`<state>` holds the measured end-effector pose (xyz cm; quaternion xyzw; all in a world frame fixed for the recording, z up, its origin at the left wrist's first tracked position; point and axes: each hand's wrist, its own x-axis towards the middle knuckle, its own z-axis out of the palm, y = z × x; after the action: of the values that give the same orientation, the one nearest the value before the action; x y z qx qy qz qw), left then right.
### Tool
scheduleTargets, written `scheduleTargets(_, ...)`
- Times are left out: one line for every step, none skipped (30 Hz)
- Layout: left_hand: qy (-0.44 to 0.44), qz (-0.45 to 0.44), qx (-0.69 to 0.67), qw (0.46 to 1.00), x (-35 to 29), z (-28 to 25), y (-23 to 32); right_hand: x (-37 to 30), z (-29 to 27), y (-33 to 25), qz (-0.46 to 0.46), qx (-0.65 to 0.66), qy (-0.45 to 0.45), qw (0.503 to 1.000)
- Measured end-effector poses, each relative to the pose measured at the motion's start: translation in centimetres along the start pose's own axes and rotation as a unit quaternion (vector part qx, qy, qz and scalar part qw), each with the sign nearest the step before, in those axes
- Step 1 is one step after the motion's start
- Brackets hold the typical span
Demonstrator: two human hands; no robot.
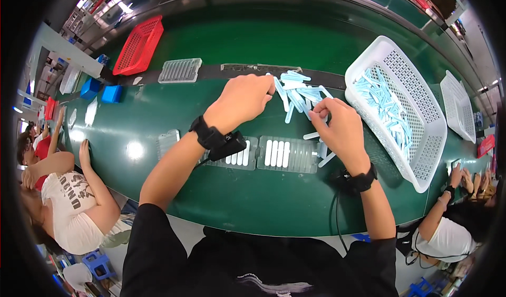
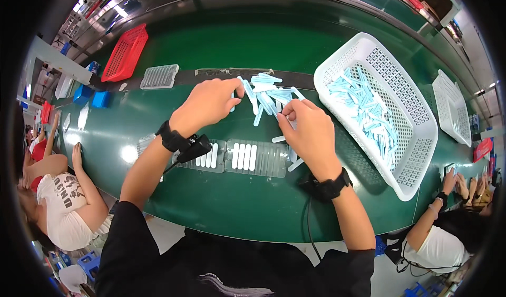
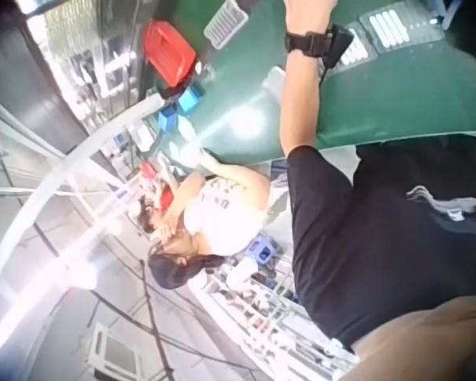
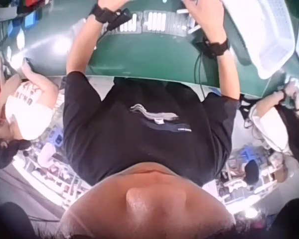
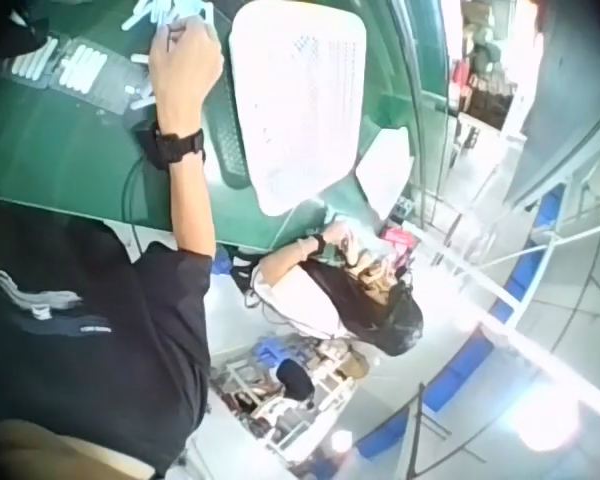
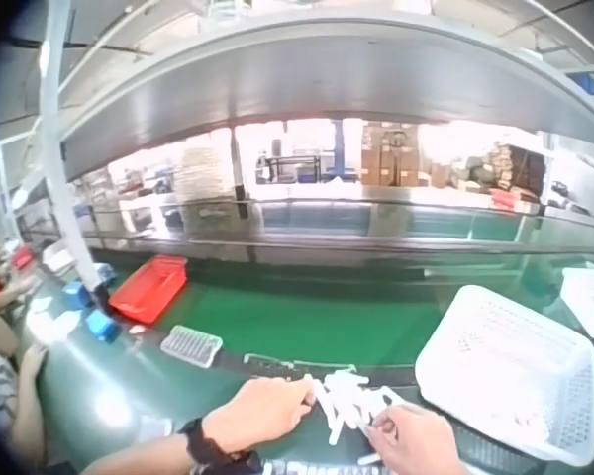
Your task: The person is manually assembling small white plastic components into clear trays on a factory production line.
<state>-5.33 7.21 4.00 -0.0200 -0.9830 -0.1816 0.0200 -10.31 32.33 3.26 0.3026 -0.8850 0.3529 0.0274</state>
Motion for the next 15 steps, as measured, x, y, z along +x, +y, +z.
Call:
scheduleTargets(-0.013,-0.011,0.013,1.000,0.0,0.3,-0.1,0.0,0.4,0.3,-0.016,-0.028,0.009,0.999)
scheduleTargets(-0.015,-0.009,0.014,1.000,-0.2,0.4,-0.3,0.0,0.5,0.5,-0.014,-0.027,0.011,0.999)
scheduleTargets(-0.002,0.013,0.008,1.000,-0.7,0.4,-0.7,0.0,0.6,0.7,-0.018,-0.043,0.002,0.999)
scheduleTargets(0.010,0.036,0.003,0.999,-1.0,0.3,-1.0,0.0,0.8,0.9,-0.023,-0.059,-0.008,0.998)
scheduleTargets(0.009,0.035,0.004,0.999,-1.1,0.0,-1.4,0.0,0.8,0.8,-0.017,-0.060,-0.017,0.998)
scheduleTargets(0.002,0.018,-0.026,0.999,-1.4,-0.8,-1.4,0.0,0.8,0.9,-0.017,-0.057,-0.018,0.998)
scheduleTargets(-0.005,0.001,-0.057,0.998,-1.5,-1.5,-1.5,0.0,0.8,1.2,-0.016,-0.054,-0.025,0.998)
scheduleTargets(-0.006,-0.001,-0.055,0.998,-1.6,-2.1,-1.6,-0.1,0.8,1.4,-0.015,-0.051,-0.032,0.998)
scheduleTargets(0.008,-0.012,-0.051,0.999,-1.6,-2.7,-1.8,0.0,0.8,1.5,-0.017,-0.048,-0.035,0.998)
scheduleTargets(0.021,-0.022,-0.047,0.998,-1.7,-3.1,-2.2,0.0,0.6,1.5,-0.002,-0.031,-0.041,0.999)
scheduleTargets(0.031,0.021,-0.081,0.996,-1.6,-2.7,-3.3,0.1,0.6,1.4,0.013,-0.014,-0.047,0.999)
scheduleTargets(0.032,0.018,-0.080,0.996,-1.7,-2.8,-3.4,0.1,0.5,1.2,0.010,-0.013,-0.049,0.999)
scheduleTargets(0.005,0.024,-0.120,0.993,-1.7,-2.7,-3.5,0.1,0.5,0.9,0.024,-0.009,-0.055,0.998)
scheduleTargets(-0.022,0.030,-0.159,0.987,-1.7,-2.7,-3.6,0.1,0.5,0.8,0.037,-0.006,-0.060,0.997)
scheduleTargets(-0.020,0.027,-0.161,0.986,-1.6,-2.5,-3.7,0.2,0.4,0.6,0.035,-0.007,-0.063,0.997)
